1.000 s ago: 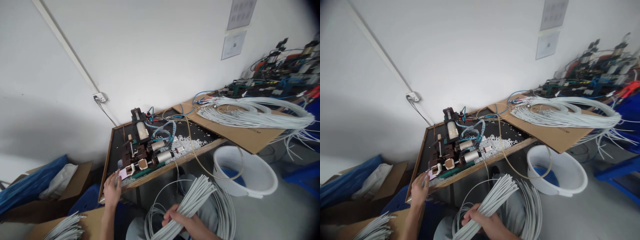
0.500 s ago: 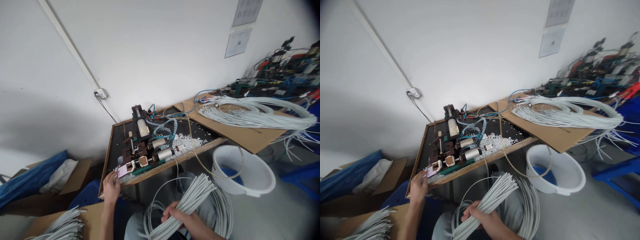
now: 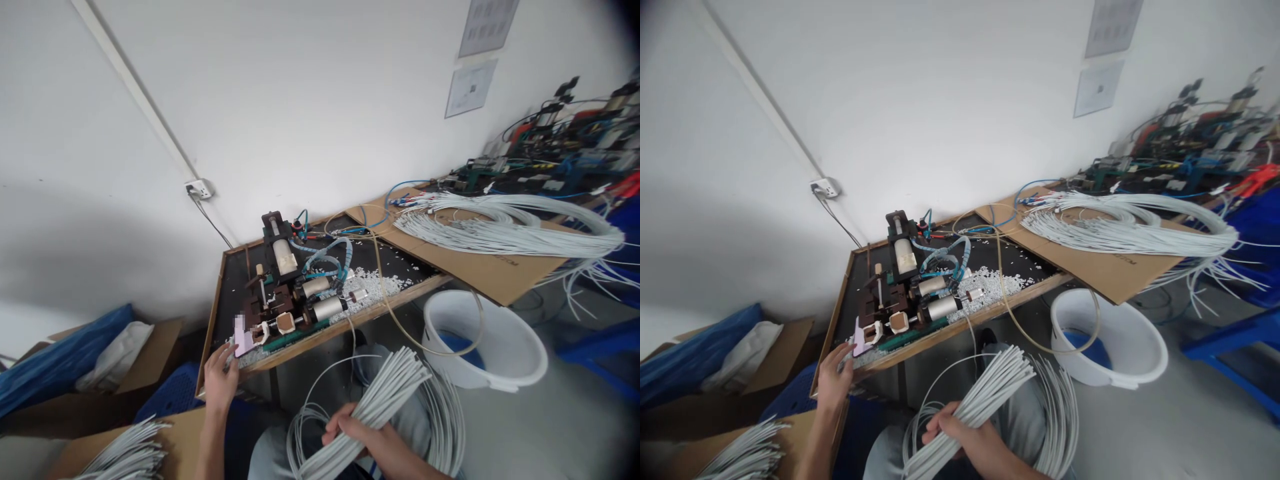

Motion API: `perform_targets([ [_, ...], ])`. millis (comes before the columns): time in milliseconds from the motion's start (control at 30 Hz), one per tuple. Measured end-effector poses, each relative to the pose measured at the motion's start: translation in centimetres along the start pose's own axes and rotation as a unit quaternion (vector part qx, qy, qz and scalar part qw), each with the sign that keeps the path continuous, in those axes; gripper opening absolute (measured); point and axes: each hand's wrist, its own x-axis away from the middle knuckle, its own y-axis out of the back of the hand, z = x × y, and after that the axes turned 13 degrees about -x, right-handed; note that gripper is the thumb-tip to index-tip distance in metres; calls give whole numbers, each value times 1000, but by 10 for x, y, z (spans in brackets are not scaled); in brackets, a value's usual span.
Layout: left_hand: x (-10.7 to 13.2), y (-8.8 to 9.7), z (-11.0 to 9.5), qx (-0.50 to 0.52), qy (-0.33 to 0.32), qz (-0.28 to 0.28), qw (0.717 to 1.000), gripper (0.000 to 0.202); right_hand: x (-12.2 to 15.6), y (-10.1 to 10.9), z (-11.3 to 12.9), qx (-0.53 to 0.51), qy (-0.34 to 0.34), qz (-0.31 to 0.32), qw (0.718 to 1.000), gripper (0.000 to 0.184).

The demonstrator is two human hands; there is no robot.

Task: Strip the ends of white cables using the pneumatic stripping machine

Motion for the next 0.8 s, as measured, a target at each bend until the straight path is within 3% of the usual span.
perform_targets([
  [200,4,2,5,-5,0,-5,1000,34,-1,-1,2,2,-5,1,1000,38],
  [567,-3,-13,-10,-68,-111,11,991,33,-2,-3,-1,5,-3,7,1000,37],
  [800,-6,-9,-8,-32,-84,0,996,35,0,-4,2,3,-4,-7,1000,35],
])
